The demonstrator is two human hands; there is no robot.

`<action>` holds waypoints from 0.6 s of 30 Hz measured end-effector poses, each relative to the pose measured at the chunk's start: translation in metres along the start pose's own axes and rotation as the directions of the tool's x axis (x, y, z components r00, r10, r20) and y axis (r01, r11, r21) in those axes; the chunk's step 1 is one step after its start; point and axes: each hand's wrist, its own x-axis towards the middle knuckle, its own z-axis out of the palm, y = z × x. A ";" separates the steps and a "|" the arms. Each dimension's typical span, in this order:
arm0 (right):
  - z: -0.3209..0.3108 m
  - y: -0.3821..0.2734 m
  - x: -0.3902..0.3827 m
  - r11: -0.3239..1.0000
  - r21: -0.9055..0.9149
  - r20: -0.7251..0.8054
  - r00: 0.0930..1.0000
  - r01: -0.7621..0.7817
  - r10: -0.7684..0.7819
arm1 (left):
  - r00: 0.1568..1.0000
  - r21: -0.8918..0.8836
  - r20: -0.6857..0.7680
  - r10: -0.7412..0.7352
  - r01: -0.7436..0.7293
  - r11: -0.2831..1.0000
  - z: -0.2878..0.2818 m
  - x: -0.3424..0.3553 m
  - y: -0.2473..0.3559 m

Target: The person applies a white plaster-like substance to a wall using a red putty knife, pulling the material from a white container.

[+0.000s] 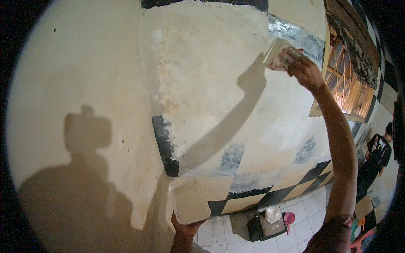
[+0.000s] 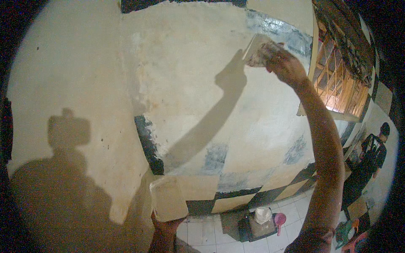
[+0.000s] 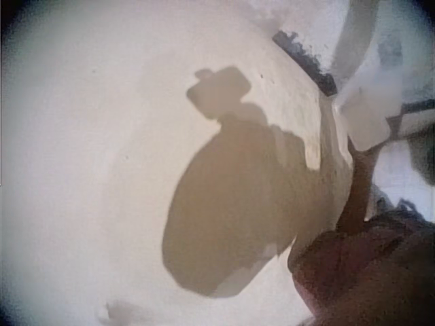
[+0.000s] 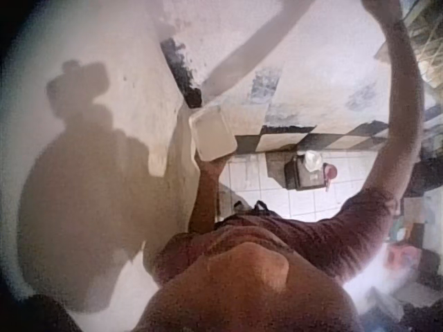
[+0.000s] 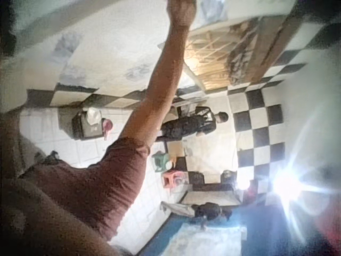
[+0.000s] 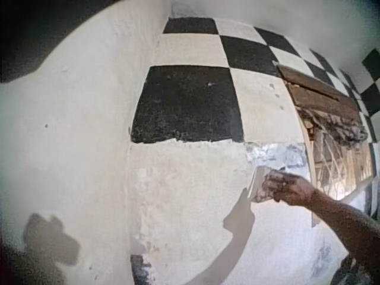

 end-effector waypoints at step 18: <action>0.058 -0.117 0.073 0.977 0.107 -0.114 0.979 0.183 -0.171 | 0.992 -0.015 -0.021 0.121 -0.121 0.993 0.002 0.006 0.002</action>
